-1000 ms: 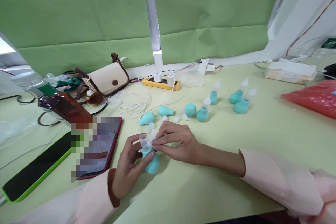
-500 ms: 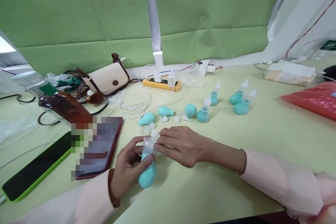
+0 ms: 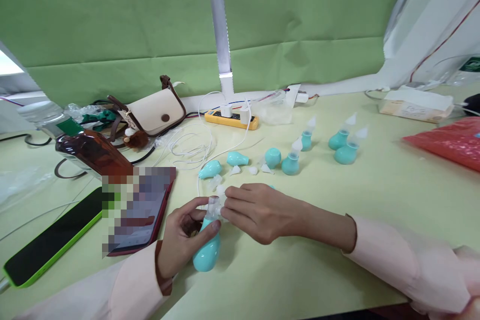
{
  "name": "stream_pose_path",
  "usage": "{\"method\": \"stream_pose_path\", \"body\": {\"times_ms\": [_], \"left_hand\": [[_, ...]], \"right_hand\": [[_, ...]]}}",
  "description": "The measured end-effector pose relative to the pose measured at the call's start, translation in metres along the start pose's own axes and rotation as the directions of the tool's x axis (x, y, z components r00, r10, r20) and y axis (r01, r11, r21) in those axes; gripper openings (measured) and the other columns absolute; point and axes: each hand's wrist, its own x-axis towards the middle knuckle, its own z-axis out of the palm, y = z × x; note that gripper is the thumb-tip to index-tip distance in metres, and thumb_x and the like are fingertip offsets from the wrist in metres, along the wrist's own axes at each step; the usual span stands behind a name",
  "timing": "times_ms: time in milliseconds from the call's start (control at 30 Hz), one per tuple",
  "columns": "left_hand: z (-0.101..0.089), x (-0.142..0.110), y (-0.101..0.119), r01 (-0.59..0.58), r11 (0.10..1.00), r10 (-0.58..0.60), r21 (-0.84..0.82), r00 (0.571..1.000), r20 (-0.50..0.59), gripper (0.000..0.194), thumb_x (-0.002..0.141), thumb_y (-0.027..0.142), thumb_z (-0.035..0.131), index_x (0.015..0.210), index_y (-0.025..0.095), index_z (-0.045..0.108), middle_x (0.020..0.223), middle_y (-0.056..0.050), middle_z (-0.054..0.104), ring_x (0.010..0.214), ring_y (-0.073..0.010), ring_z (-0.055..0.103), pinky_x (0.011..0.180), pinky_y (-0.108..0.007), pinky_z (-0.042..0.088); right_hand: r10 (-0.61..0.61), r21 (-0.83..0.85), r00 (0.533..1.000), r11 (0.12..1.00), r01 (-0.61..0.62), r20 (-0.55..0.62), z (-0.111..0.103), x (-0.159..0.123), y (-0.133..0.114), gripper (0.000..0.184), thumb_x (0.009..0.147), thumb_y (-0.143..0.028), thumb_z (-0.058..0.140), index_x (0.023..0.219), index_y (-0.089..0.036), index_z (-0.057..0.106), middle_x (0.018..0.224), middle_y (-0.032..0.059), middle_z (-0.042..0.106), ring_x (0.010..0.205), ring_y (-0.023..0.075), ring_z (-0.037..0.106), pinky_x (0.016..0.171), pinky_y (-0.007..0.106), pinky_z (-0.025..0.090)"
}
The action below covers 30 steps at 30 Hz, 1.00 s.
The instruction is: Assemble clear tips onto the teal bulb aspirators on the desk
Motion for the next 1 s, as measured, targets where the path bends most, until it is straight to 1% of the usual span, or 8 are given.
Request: {"method": "stream_pose_path", "body": {"times_ms": [100, 200, 267, 367, 467, 667, 867, 1000], "left_hand": [[0.0, 0.0, -0.001, -0.012, 1.0, 0.012, 0.014, 1.0, -0.002, 0.032, 0.062, 0.028, 0.061, 0.088, 0.011, 0.054, 0.048, 0.003, 0.048, 0.043, -0.0074, 0.034, 0.041, -0.019, 0.031], [0.0, 0.0, -0.002, -0.014, 1.0, 0.014, 0.019, 1.0, -0.001, 0.032, 0.062, 0.028, 0.06, 0.089, 0.011, 0.054, 0.048, 0.003, 0.048, 0.043, -0.0073, 0.034, 0.041, -0.019, 0.031], [0.0, 0.0, -0.002, -0.016, 1.0, 0.016, 0.024, 1.0, -0.006, 0.033, 0.062, 0.027, 0.061, 0.089, 0.011, 0.055, 0.048, 0.003, 0.048, 0.043, -0.0074, 0.034, 0.041, -0.019, 0.031], [0.0, 0.001, -0.001, -0.015, 1.0, 0.015, 0.02, 1.0, -0.02, 0.033, 0.062, 0.028, 0.061, 0.089, 0.011, 0.056, 0.048, 0.003, 0.047, 0.043, -0.0074, 0.035, 0.042, -0.019, 0.031], [0.001, 0.001, -0.002, -0.012, 1.0, 0.012, 0.004, 1.0, -0.026, 0.033, 0.062, 0.028, 0.061, 0.09, 0.011, 0.057, 0.047, 0.004, 0.044, 0.042, -0.0069, 0.034, 0.041, -0.019, 0.03], [0.001, 0.001, -0.002, -0.005, 1.0, 0.005, -0.011, 1.0, -0.025, 0.034, 0.062, 0.028, 0.061, 0.091, 0.011, 0.056, 0.048, 0.004, 0.043, 0.043, -0.0068, 0.033, 0.042, -0.019, 0.03], [0.001, 0.002, 0.001, 0.029, 0.998, -0.03, -0.062, 0.999, -0.022, 0.036, 0.062, 0.028, 0.062, 0.092, 0.01, 0.056, 0.047, 0.005, 0.041, 0.043, -0.0063, 0.032, 0.041, -0.018, 0.028], [0.0, 0.001, 0.002, 0.051, 0.993, -0.052, -0.104, 0.999, -0.01, 0.037, 0.061, 0.029, 0.063, 0.092, 0.01, 0.057, 0.046, 0.005, 0.041, 0.041, -0.0056, 0.031, 0.04, -0.018, 0.026]], "right_hand": [[-0.062, -0.07, 0.996, 0.996, 0.058, -0.064, 0.002, 0.0, -0.002, 0.033, 0.084, -0.009, 0.023, 0.078, -0.008, 0.056, 0.065, 0.0095, 0.059, 0.073, 0.018, 0.053, 0.054, 0.028, 0.043], [-0.073, -0.098, 0.993, 0.993, 0.064, -0.09, 0.007, -0.003, -0.001, 0.03, 0.082, -0.008, 0.025, 0.077, -0.009, 0.055, 0.066, 0.0094, 0.059, 0.073, 0.0183, 0.053, 0.055, 0.029, 0.044], [-0.074, -0.102, 0.993, 0.993, 0.065, -0.09, 0.011, -0.005, 0.0, 0.027, 0.081, -0.008, 0.028, 0.076, -0.009, 0.054, 0.068, 0.0096, 0.059, 0.074, 0.0185, 0.053, 0.055, 0.029, 0.045], [-0.075, -0.099, 0.996, 0.993, 0.07, -0.055, 0.015, -0.008, 0.002, 0.02, 0.08, -0.008, 0.033, 0.078, -0.009, 0.053, 0.07, 0.0084, 0.058, 0.073, 0.0172, 0.052, 0.056, 0.029, 0.044], [-0.059, -0.106, 0.998, 0.993, 0.056, -0.027, 0.018, -0.01, 0.003, 0.014, 0.078, -0.009, 0.038, 0.079, -0.009, 0.052, 0.07, 0.0072, 0.057, 0.073, 0.0166, 0.05, 0.056, 0.028, 0.044], [-0.025, -0.101, 0.999, 0.995, 0.021, -0.036, 0.021, -0.014, 0.002, 0.005, 0.075, -0.009, 0.046, 0.079, -0.009, 0.05, 0.071, 0.0058, 0.055, 0.073, 0.0154, 0.048, 0.06, 0.028, 0.043], [0.031, -0.107, 0.999, 0.994, -0.033, -0.029, 0.023, -0.015, 0.002, 0.003, 0.075, -0.01, 0.048, 0.077, -0.012, 0.049, 0.07, 0.003, 0.055, 0.073, 0.0128, 0.048, 0.062, 0.026, 0.044], [0.083, -0.054, 0.993, 0.995, -0.087, -0.085, 0.023, -0.015, 0.004, 0.003, 0.073, -0.013, 0.051, 0.074, -0.015, 0.049, 0.065, 0.0008, 0.054, 0.07, 0.0118, 0.048, 0.059, 0.024, 0.044]]}}
